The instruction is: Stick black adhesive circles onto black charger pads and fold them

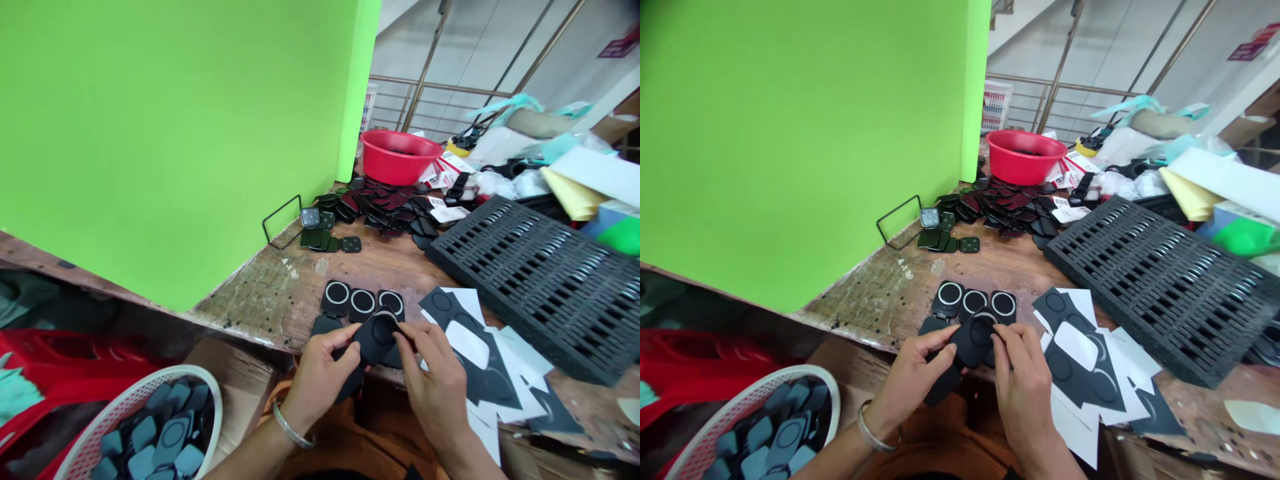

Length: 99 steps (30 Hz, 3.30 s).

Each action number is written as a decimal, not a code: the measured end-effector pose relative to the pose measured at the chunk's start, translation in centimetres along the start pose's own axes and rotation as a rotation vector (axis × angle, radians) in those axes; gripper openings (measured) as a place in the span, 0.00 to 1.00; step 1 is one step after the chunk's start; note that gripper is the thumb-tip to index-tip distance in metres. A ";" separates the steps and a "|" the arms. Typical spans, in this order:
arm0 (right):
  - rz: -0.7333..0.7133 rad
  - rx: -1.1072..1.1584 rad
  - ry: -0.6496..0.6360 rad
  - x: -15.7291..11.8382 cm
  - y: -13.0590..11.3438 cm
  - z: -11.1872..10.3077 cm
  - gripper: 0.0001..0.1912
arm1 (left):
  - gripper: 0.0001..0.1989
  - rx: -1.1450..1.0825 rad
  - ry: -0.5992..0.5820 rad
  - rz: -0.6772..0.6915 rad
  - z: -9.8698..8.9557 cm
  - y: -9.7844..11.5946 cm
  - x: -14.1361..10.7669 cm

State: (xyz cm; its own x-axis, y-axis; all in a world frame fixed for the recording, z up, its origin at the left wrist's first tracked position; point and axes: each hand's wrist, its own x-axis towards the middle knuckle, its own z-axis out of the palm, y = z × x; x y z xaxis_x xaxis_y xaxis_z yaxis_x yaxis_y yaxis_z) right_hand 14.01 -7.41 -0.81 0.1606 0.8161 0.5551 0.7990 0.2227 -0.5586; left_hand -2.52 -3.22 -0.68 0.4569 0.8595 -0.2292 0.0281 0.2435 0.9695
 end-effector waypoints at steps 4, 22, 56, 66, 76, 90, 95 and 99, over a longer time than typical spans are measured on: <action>0.161 0.099 0.075 0.1 0.3 0.3 0.14 | 0.19 -0.043 -0.016 -0.020 0.0 0.1 0.2; 0.660 0.464 -0.271 1.4 2.3 -2.2 0.22 | 0.22 -0.141 -0.130 -0.185 0.5 -0.5 0.1; 0.741 0.182 -0.263 -0.8 14.1 -10.3 0.12 | 0.11 0.531 0.121 0.138 0.4 2.0 4.7; 0.522 0.309 -0.021 0.4 6.3 -5.3 0.30 | 0.18 -0.454 0.022 -0.217 6.1 1.1 3.4; -0.067 0.072 -0.207 2.3 2.1 -4.1 0.07 | 0.16 -0.387 0.014 -0.177 4.1 1.0 1.9; -0.217 0.021 -0.272 0.7 0.3 -2.8 0.09 | 0.14 -0.514 0.008 -0.178 3.6 -0.8 0.6; -0.212 0.003 -0.270 -0.1 0.3 -2.7 0.10 | 0.15 -0.333 -0.005 -0.132 3.3 -0.6 0.6; -0.339 0.014 -0.333 -0.6 0.7 -3.0 0.14 | 0.16 -0.328 -0.017 -0.159 3.2 -0.6 1.0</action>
State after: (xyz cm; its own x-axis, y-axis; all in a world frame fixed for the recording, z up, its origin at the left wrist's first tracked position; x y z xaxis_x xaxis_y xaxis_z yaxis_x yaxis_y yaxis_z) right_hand 16.20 -9.32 0.29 -0.3043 0.8221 0.4813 0.7658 0.5116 -0.3896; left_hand 0.79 -3.91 -1.17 0.4849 0.7921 -0.3708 -0.1851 0.5072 0.8417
